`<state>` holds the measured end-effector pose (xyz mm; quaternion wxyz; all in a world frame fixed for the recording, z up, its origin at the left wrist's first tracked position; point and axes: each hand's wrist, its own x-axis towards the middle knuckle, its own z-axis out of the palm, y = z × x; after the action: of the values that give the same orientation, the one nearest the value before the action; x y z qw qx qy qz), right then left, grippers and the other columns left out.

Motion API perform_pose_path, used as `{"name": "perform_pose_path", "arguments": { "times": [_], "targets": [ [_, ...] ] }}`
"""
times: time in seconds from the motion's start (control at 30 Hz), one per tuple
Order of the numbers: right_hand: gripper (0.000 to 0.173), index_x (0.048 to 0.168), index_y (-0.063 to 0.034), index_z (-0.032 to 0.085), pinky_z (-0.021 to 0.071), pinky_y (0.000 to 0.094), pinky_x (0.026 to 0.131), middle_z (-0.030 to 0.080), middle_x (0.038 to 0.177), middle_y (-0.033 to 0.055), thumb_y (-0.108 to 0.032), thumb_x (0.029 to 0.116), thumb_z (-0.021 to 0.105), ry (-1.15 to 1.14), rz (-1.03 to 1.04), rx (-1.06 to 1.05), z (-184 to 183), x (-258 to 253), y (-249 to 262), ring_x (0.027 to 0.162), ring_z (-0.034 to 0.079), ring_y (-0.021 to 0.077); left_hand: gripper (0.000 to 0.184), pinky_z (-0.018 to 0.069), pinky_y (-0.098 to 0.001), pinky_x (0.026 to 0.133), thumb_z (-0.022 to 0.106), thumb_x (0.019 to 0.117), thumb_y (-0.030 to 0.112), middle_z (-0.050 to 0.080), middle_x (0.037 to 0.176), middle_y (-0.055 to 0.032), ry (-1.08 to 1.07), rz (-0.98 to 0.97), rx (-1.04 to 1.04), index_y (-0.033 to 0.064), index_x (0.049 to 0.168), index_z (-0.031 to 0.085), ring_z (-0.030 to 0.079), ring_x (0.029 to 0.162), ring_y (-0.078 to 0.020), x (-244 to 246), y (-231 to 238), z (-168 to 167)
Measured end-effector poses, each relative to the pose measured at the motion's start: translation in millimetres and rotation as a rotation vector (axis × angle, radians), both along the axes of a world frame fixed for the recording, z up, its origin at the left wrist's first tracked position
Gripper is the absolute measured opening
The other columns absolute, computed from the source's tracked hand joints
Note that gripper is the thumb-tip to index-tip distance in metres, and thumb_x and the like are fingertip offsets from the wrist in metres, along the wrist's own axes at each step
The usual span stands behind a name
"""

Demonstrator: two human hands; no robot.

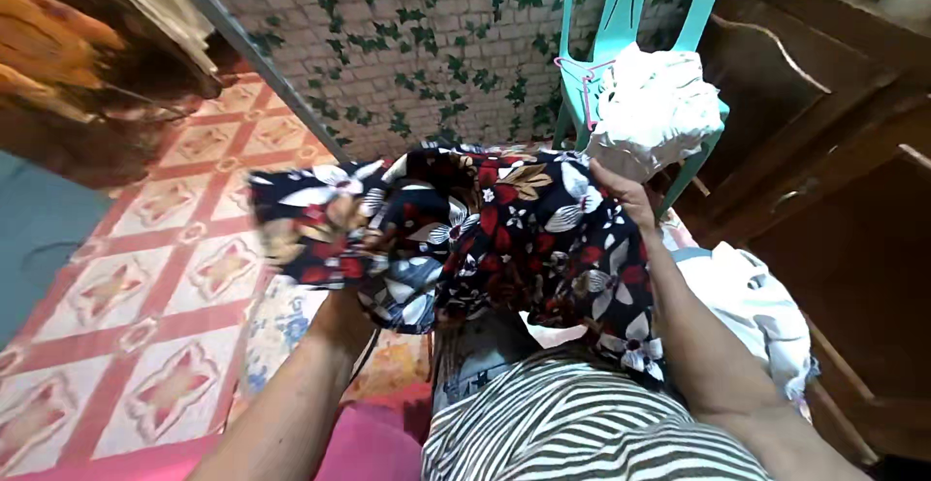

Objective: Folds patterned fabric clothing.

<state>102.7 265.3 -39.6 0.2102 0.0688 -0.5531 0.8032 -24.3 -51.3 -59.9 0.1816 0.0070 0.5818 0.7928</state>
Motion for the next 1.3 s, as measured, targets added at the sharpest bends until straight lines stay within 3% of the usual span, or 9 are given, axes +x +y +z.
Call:
{"name": "perform_pose_path", "arguments": {
  "times": [0.07, 0.2, 0.27, 0.37, 0.57, 0.73, 0.93, 1.07, 1.3],
  "targets": [
    [0.039, 0.111, -0.0152, 0.069, 0.0568, 0.0156, 0.08, 0.074, 0.095, -0.01, -0.017, 0.1099, 0.03, -0.112, -0.033, -0.134, -2.1, -2.2, -4.9, 0.087, 0.068, -0.0055, 0.054, 0.0502, -0.0143, 0.051, 0.011, 0.109, 0.02, 0.06, 0.06, 0.0092, -0.131, 0.029, -0.066, 0.0205, 0.076, 0.053, 0.057, 0.053, 0.0029, 11.4, 25.4, 33.1],
    [0.041, 0.105, -0.0229, 0.073, 0.0575, 0.0156, 0.081, 0.075, 0.095, -0.014, -0.019, 0.1098, 0.033, -0.038, -0.013, -0.127, -0.2, 3.9, 10.8, 0.087, 0.068, -0.0074, 0.034, 0.0517, -0.0122, 0.071, 0.026, 0.1107, 0.022, 0.063, 0.086, 0.0134, 0.424, -0.056, 0.106, 0.021, 0.101, 0.059, 0.061, 0.08, 0.0068, -9.7, 4.6, 17.2],
    [0.037, 0.105, -0.0261, 0.073, 0.0566, 0.0143, 0.082, 0.075, 0.097, -0.0161, -0.022, 0.11, 0.036, 0.035, 0.0, -0.097, 5.1, 4.2, 16.5, 0.089, 0.067, -0.0094, 0.032, 0.0532, -0.0132, 0.061, 0.039, 0.1056, 0.036, 0.068, 0.079, 0.0147, 0.297, -0.086, 0.153, 0.0303, 0.091, 0.067, 0.063, 0.071, 0.0067, 2.4, 20.8, 35.4],
    [0.041, 0.103, -0.0211, 0.071, 0.0572, 0.016, 0.081, 0.075, 0.094, -0.0129, -0.019, 0.1099, 0.031, -0.005, -0.064, -0.131, 7.9, 3.3, 12.3, 0.087, 0.068, -0.0069, 0.026, 0.055, -0.0181, 0.054, 0.047, 0.0872, -0.004, 0.069, 0.068, 0.0036, 0.025, -0.291, -0.078, 0.0161, 0.088, 0.064, 0.064, 0.058, -0.0016, 16.3, 39.9, 57.0],
    [0.036, 0.107, -0.0205, 0.075, 0.0569, 0.0155, 0.083, 0.075, 0.097, -0.0129, -0.02, 0.1094, 0.038, 0.045, -0.08, 0.025, 9.3, 16.0, 22.1, 0.089, 0.068, -0.0073, 0.021, 0.0569, -0.0166, 0.058, 0.044, 0.1067, 0.012, 0.07, 0.08, 0.0077, 0.11, -0.129, -0.075, 0.0192, 0.108, 0.063, 0.067, 0.067, 0.001, -6.3, 32.1, 58.0],
    [0.036, 0.086, -0.0159, 0.071, 0.0551, 0.0136, 0.061, 0.07, 0.071, -0.0088, -0.009, 0.1025, 0.04, -0.151, -0.088, -0.085, 21.2, 20.0, 11.2, 0.062, 0.063, -0.0048, 0.031, 0.0573, -0.019, 0.055, 0.057, 0.0774, -0.003, 0.074, 0.078, 0.0043, 0.187, -0.297, -0.067, 0.0193, 0.098, 0.064, 0.068, 0.062, -0.002, -13.1, 18.1, 54.8],
    [0.03, 0.089, -0.0175, 0.073, 0.0557, 0.0128, 0.063, 0.071, 0.074, -0.0095, -0.012, 0.101, 0.047, -0.051, -0.053, -0.076, 27.2, 29.2, 8.6, 0.065, 0.065, -0.0056, 0.048, 0.0609, -0.0294, 0.07, 0.062, 0.0841, 0.072, 0.072, 0.095, 0.0083, 0.127, -0.309, 0.095, 0.0303, 0.108, 0.068, 0.071, 0.086, -0.0067, -18.1, 18.5, 46.9],
    [0.029, 0.08, -0.0134, 0.071, 0.0541, 0.0147, 0.056, 0.069, 0.065, -0.0062, -0.004, 0.0961, 0.049, -0.195, -0.158, -0.077, 23.8, 23.6, -1.0, 0.056, 0.061, -0.0031, 0.028, 0.057, -0.0195, 0.056, 0.041, 0.1035, 0.001, 0.071, 0.074, -0.0004, 0.005, -0.396, -0.306, 0.0081, 0.091, 0.065, 0.068, 0.062, -0.0053, -5.1, 35.8, 50.4],
    [0.026, 0.081, -0.0141, 0.07, 0.0541, 0.0141, 0.057, 0.069, 0.066, -0.007, -0.004, 0.0959, 0.052, -0.185, -0.245, -0.07, 30.0, 25.6, -7.8, 0.057, 0.062, -0.0033, 0.021, 0.0612, -0.0238, 0.071, 0.049, 0.1027, 0.005, 0.074, 0.093, 0.0055, 0.237, -0.08, 0.054, 0.0181, 0.109, 0.064, 0.071, 0.081, -0.0045, -25.3, 18.0, 54.4]
  ]
}}
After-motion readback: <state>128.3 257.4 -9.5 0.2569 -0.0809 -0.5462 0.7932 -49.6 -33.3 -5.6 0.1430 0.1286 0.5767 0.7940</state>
